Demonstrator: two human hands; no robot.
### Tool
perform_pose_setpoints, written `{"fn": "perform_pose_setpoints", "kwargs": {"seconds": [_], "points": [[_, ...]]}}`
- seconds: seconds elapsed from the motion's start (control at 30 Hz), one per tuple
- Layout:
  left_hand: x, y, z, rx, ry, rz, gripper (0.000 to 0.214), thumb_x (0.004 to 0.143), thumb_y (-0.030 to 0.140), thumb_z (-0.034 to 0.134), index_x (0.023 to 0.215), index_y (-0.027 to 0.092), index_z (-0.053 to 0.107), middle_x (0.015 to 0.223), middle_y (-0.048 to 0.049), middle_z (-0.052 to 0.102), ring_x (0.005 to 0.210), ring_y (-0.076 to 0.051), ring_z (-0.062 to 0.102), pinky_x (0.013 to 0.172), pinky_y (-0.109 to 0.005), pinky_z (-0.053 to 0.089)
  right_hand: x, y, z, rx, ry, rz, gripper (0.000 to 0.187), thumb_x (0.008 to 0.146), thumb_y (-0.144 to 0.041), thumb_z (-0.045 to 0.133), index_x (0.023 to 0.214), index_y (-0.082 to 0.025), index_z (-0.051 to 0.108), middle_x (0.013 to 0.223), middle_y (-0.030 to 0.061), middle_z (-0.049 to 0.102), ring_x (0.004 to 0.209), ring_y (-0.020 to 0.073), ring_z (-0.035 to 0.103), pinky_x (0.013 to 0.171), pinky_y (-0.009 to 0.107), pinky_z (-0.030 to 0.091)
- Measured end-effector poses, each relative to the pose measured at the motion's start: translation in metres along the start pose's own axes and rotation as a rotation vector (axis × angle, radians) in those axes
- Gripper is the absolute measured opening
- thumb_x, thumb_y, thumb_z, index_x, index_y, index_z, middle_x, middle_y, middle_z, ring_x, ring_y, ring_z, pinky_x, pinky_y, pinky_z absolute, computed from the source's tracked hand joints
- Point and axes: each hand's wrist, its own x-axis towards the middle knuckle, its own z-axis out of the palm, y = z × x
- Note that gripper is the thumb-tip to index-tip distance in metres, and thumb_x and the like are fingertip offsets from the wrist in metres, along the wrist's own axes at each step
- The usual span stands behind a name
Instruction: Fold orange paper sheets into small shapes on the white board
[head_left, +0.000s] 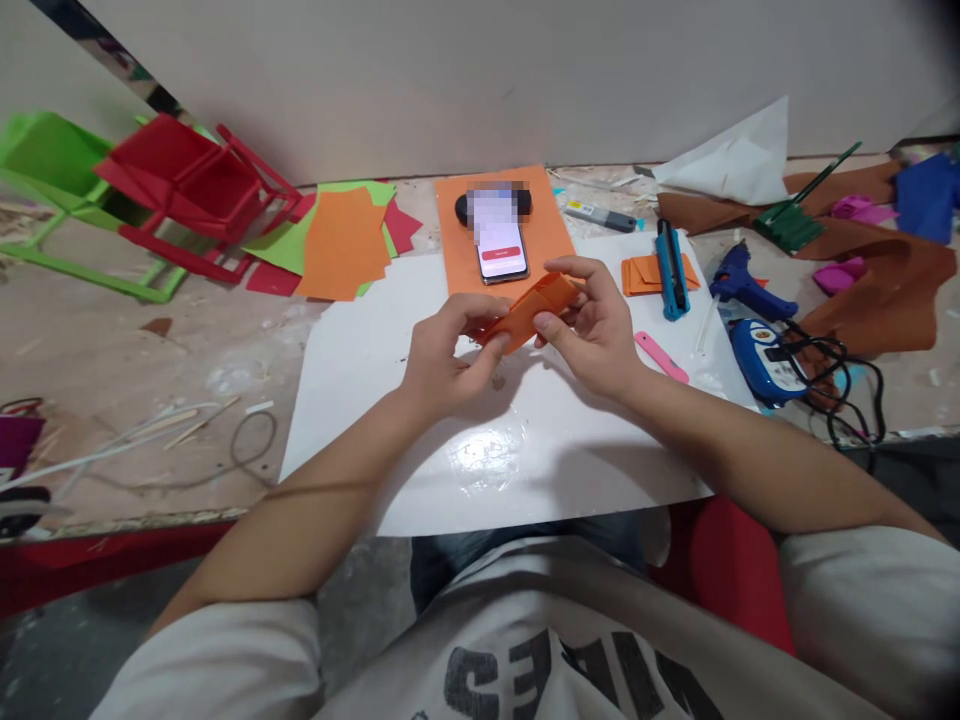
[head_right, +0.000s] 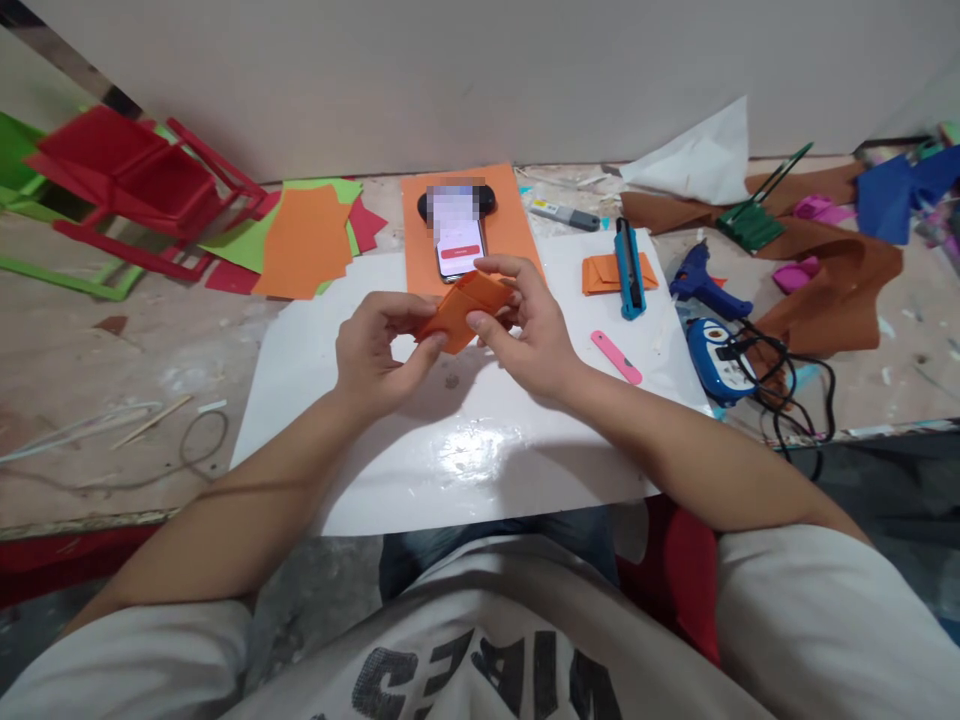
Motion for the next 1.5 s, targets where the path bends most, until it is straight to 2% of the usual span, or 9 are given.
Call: {"fn": "perform_pose_setpoints", "kwargs": {"seconds": [0.17, 0.27, 0.37, 0.5, 0.7, 0.9, 1.07, 1.3, 1.5], "points": [[-0.002, 0.000, 0.002, 0.052, 0.012, -0.060, 0.021, 0.111, 0.037, 0.077, 0.129, 0.027, 0.073, 0.112, -0.0018, 0.087, 0.086, -0.017, 0.086, 0.074, -0.031, 0.074, -0.006, 0.005, 0.001, -0.085, 0.064, -0.121, 0.064, 0.118, -0.070, 0.079, 0.165, -0.039, 0.051, 0.144, 0.0077, 0.074, 0.107, 0.0205, 0.082, 0.079, 0.033, 0.076], [0.000, 0.002, 0.001, -0.041, -0.001, -0.065, 0.018, 0.111, 0.036, 0.079, 0.125, 0.027, 0.073, 0.105, -0.0002, 0.085, 0.077, -0.014, 0.082, 0.066, -0.027, 0.069, -0.007, 0.007, 0.002, -0.111, 0.114, -0.179, 0.058, 0.118, -0.062, 0.082, 0.164, -0.040, 0.053, 0.150, 0.0084, 0.070, 0.114, 0.0220, 0.082, 0.081, 0.035, 0.078], [0.002, 0.004, 0.000, -0.168, -0.086, -0.090, 0.017, 0.113, 0.040, 0.083, 0.119, 0.026, 0.076, 0.095, -0.0005, 0.084, 0.070, -0.014, 0.077, 0.061, -0.026, 0.063, -0.008, 0.007, 0.003, -0.119, 0.140, -0.243, 0.052, 0.120, -0.056, 0.080, 0.162, -0.039, 0.055, 0.150, 0.0076, 0.068, 0.108, 0.0204, 0.082, 0.080, 0.036, 0.078], [0.005, 0.007, -0.002, -0.234, -0.183, -0.147, 0.028, 0.114, 0.053, 0.086, 0.114, 0.025, 0.082, 0.100, -0.0066, 0.087, 0.076, -0.019, 0.077, 0.062, -0.031, 0.062, -0.009, 0.005, 0.005, -0.147, 0.136, -0.310, 0.045, 0.123, -0.053, 0.074, 0.161, -0.038, 0.057, 0.146, 0.0059, 0.071, 0.094, 0.0165, 0.081, 0.074, 0.035, 0.076], [0.008, 0.003, -0.004, -0.228, -0.137, -0.112, 0.025, 0.111, 0.052, 0.090, 0.111, 0.028, 0.085, 0.101, -0.0065, 0.083, 0.089, -0.024, 0.078, 0.077, -0.041, 0.064, -0.008, -0.001, 0.003, -0.253, 0.122, -0.399, 0.042, 0.122, -0.052, 0.072, 0.161, -0.036, 0.067, 0.144, 0.0081, 0.079, 0.098, 0.0203, 0.085, 0.077, 0.038, 0.078], [0.007, -0.001, -0.005, -0.071, -0.094, -0.091, 0.024, 0.102, 0.042, 0.092, 0.115, 0.027, 0.080, 0.107, -0.0063, 0.083, 0.096, -0.027, 0.079, 0.081, -0.042, 0.063, 0.000, -0.008, -0.007, -0.377, 0.109, -0.421, 0.035, 0.124, -0.052, 0.066, 0.145, -0.030, 0.081, 0.141, 0.0143, 0.084, 0.115, 0.0287, 0.087, 0.079, 0.043, 0.077], [0.008, 0.001, -0.005, 0.132, -0.102, -0.031, 0.016, 0.097, 0.034, 0.082, 0.111, 0.029, 0.076, 0.102, -0.0049, 0.080, 0.088, -0.026, 0.074, 0.075, -0.042, 0.060, 0.004, -0.014, -0.010, -0.369, 0.112, -0.340, 0.023, 0.118, -0.051, 0.075, 0.126, -0.033, 0.086, 0.129, 0.0132, 0.088, 0.118, 0.0354, 0.086, 0.087, 0.055, 0.078], [0.007, -0.001, -0.005, 0.259, -0.117, 0.008, 0.022, 0.096, 0.034, 0.076, 0.117, 0.028, 0.076, 0.114, -0.0085, 0.085, 0.098, -0.030, 0.078, 0.078, -0.043, 0.063, 0.004, -0.010, -0.006, -0.342, 0.184, -0.339, 0.015, 0.117, -0.044, 0.075, 0.117, -0.032, 0.084, 0.109, 0.0055, 0.090, 0.092, 0.0262, 0.085, 0.080, 0.046, 0.074], [0.006, -0.005, -0.008, 0.283, -0.154, 0.033, 0.029, 0.095, 0.029, 0.076, 0.124, 0.028, 0.075, 0.120, -0.0092, 0.085, 0.098, -0.030, 0.078, 0.077, -0.041, 0.059, 0.005, -0.010, -0.006, -0.386, 0.173, -0.329, 0.019, 0.116, -0.050, 0.078, 0.117, -0.032, 0.083, 0.109, 0.0064, 0.090, 0.097, 0.0279, 0.085, 0.080, 0.046, 0.072]]}}
